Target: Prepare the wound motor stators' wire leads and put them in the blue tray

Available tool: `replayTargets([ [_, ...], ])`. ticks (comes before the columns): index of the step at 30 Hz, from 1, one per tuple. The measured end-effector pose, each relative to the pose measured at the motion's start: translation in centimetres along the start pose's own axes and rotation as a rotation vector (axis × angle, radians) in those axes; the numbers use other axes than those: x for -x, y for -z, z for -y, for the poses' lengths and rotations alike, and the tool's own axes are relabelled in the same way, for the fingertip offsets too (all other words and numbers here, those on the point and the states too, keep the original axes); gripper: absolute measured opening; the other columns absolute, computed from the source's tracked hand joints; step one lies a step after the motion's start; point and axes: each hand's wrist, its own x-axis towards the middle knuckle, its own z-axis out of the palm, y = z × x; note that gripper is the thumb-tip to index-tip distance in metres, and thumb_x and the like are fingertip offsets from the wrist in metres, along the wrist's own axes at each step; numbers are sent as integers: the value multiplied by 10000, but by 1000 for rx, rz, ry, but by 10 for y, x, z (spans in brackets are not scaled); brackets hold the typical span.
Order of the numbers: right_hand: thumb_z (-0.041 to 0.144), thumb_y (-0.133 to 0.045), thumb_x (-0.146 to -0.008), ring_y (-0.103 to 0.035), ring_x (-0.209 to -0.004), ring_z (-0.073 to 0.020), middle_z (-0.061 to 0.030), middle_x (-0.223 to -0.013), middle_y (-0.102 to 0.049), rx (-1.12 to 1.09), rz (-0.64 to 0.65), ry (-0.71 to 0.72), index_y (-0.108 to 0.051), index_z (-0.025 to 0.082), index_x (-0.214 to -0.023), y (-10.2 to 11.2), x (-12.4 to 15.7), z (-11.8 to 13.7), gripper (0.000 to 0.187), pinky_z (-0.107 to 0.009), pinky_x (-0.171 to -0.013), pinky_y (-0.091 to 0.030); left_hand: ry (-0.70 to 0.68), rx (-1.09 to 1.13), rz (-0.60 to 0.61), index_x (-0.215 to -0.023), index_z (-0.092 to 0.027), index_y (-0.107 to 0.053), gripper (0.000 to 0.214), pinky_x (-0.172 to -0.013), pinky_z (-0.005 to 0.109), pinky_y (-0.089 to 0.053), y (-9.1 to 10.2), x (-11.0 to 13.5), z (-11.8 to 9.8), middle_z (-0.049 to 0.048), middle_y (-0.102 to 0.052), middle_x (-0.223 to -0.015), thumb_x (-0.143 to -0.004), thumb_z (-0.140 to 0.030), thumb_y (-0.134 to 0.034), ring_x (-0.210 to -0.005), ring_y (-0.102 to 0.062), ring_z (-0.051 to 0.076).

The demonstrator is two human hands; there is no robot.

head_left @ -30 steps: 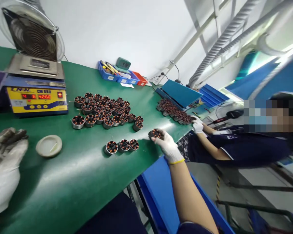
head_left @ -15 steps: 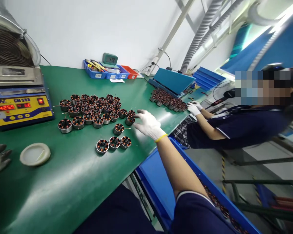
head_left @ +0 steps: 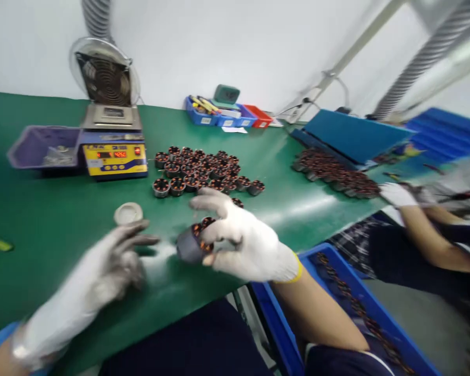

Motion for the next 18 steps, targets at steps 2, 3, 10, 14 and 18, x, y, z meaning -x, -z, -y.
replayTargets([
  [2, 393, -717, -884, -430, -1410, -294, -135, -1380, -575, -85, 57, 123, -686, 209, -939, -26, -23, 16, 195, -527, -1160, -385, 91, 46, 238, -1293, -218, -600, 687, -514, 311, -486, -21, 0, -7, 91, -703, -817, -738, -599, -739, -560, -593, 198],
  [3, 392, -709, -889, -429, -1410, -295, -138, -1386, -570, -90, 37, 141, -685, 210, -980, -37, -30, 21, 204, -533, -1158, -386, 115, 72, 306, -1254, -203, -620, 638, -486, 283, -453, -25, -1, -8, 54, -665, -734, -769, -606, -711, -513, -540, 164],
  [10, 274, -685, -891, -665, -1048, -249, -69, -1048, -711, 135, -283, 211, -606, 236, -1161, -72, -44, 32, 284, -585, -1093, -413, -161, 196, -56, -1188, -191, -614, 456, -1056, 342, -429, -14, -9, -3, 77, -571, -1244, -831, -452, -725, -1184, -534, 248],
  [14, 127, -636, -863, -686, -961, -227, -61, -960, -722, 181, -315, 194, -621, 213, -1065, -75, -45, 37, 220, -552, -1059, -448, -135, 196, -49, -1181, -201, -599, 442, -1002, 340, -469, -20, -9, 0, 70, -577, -1205, -824, -422, -736, -1171, -538, 252],
  [18, 123, -621, -865, -688, -923, -231, -52, -921, -721, 203, -285, 158, -615, 220, -1025, -71, -52, 38, 188, -572, -1066, -442, -114, 307, -32, -1024, -207, -621, 382, -920, 360, -523, -24, -4, -9, 59, -603, -1169, -777, -461, -765, -1067, -593, 247],
])
